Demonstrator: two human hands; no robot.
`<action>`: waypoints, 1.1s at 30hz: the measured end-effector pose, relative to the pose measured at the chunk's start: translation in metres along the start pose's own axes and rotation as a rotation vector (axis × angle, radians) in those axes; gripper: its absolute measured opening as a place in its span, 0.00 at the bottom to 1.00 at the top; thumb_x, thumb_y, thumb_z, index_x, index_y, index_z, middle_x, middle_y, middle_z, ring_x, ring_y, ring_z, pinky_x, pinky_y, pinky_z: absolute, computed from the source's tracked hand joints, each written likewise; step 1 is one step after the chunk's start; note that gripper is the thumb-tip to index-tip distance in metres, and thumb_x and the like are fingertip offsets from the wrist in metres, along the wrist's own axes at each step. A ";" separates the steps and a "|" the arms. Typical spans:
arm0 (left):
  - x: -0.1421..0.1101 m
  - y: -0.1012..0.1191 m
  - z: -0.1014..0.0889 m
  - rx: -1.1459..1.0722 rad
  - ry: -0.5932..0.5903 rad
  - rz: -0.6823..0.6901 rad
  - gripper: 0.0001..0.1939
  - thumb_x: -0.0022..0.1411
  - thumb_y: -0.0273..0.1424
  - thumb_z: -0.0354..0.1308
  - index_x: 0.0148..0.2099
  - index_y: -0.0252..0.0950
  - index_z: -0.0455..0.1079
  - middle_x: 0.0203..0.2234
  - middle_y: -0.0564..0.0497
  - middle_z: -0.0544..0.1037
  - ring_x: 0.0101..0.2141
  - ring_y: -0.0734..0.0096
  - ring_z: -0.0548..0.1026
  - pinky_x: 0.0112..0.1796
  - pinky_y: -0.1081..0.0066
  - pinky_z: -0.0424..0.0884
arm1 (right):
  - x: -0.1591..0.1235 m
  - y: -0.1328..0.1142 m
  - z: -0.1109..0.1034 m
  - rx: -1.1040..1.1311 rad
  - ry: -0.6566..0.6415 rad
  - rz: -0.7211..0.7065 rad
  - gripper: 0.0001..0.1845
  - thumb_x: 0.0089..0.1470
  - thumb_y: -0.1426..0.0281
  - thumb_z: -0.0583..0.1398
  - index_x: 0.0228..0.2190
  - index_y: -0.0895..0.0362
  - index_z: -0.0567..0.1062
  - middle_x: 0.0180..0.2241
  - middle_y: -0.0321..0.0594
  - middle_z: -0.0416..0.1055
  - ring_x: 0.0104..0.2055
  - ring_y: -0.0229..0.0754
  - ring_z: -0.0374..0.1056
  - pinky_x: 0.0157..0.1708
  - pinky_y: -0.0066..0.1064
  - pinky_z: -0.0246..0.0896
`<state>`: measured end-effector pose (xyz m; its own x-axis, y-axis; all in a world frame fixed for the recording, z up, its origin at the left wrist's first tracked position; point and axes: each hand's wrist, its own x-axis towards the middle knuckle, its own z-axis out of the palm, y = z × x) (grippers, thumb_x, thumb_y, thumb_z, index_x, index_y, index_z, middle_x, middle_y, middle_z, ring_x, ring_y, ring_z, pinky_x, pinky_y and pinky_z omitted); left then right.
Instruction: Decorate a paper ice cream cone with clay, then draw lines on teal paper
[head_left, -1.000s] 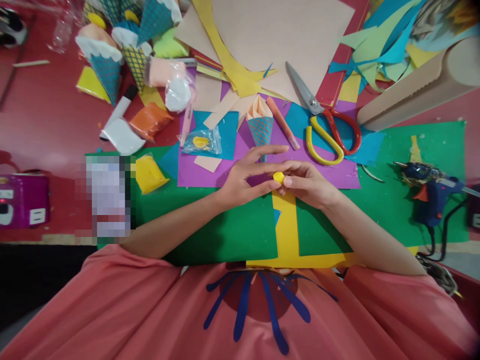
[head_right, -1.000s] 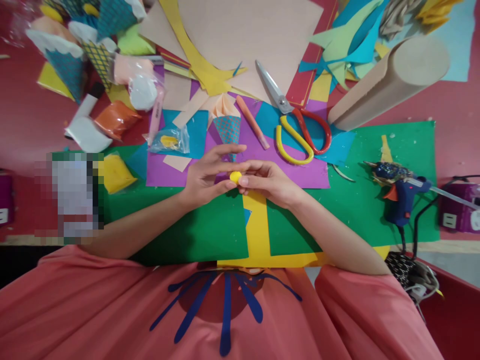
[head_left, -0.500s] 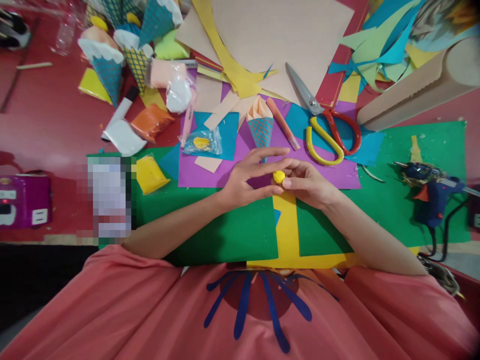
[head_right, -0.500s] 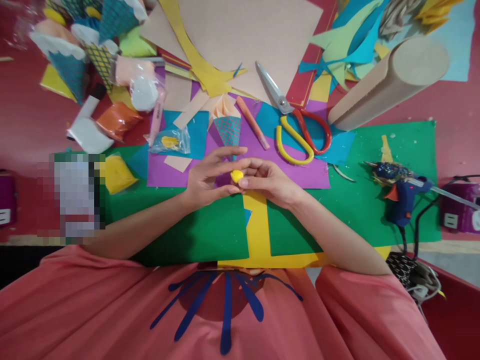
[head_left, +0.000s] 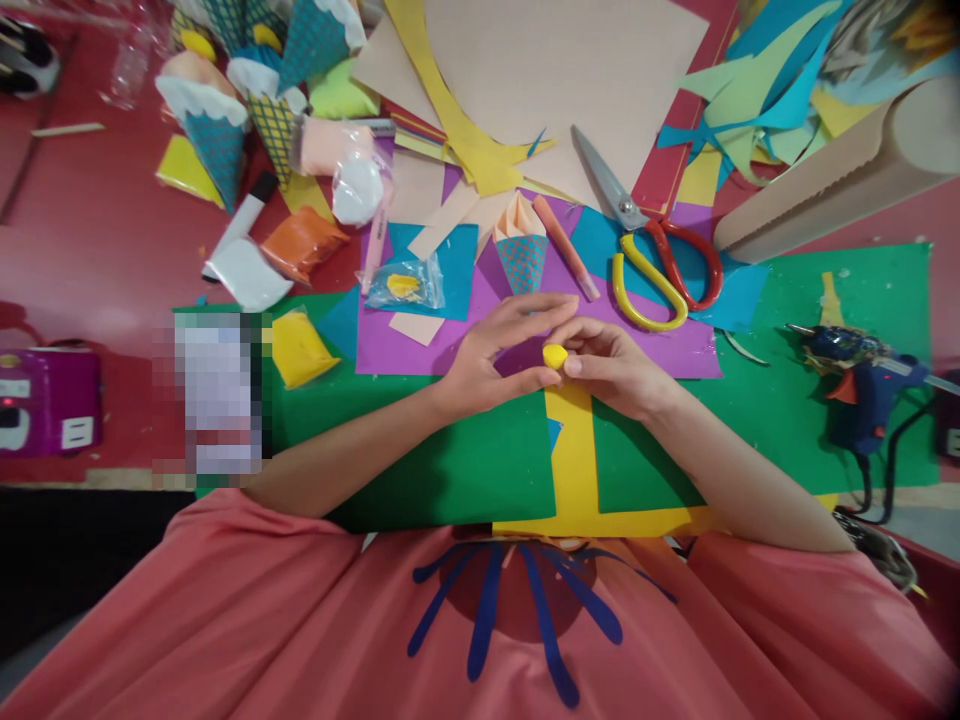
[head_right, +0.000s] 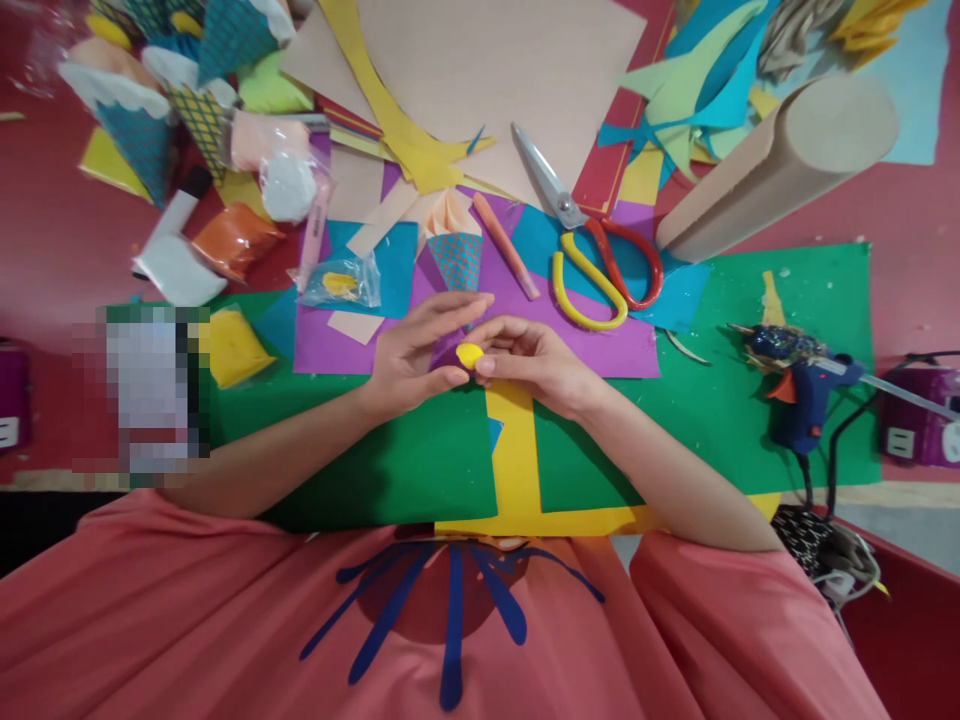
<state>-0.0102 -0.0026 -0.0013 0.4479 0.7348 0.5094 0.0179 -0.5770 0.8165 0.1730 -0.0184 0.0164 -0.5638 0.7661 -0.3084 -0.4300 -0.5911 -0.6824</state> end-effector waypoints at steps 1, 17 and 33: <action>0.000 0.000 0.000 0.003 0.008 0.005 0.24 0.65 0.41 0.58 0.63 0.57 0.64 0.56 0.53 0.75 0.54 0.63 0.74 0.53 0.57 0.75 | 0.000 0.000 0.001 0.005 0.001 -0.003 0.13 0.41 0.70 0.73 0.31 0.56 0.78 0.28 0.29 0.76 0.30 0.28 0.72 0.35 0.20 0.68; -0.001 -0.003 0.002 0.019 0.029 0.027 0.24 0.64 0.42 0.59 0.61 0.59 0.65 0.55 0.53 0.75 0.53 0.64 0.75 0.52 0.58 0.75 | -0.001 -0.001 0.000 -0.003 0.004 0.012 0.16 0.40 0.68 0.74 0.31 0.56 0.76 0.28 0.29 0.74 0.29 0.28 0.70 0.32 0.21 0.67; -0.001 -0.003 0.001 0.056 0.025 -0.006 0.16 0.64 0.42 0.60 0.54 0.54 0.73 0.53 0.52 0.77 0.51 0.65 0.76 0.51 0.59 0.75 | -0.001 -0.002 0.001 -0.007 0.015 0.007 0.16 0.37 0.68 0.75 0.30 0.57 0.78 0.26 0.28 0.75 0.28 0.28 0.70 0.32 0.20 0.66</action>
<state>-0.0101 -0.0019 -0.0042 0.4250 0.7469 0.5114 0.0707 -0.5906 0.8038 0.1736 -0.0180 0.0191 -0.5561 0.7656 -0.3234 -0.4207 -0.5949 -0.6849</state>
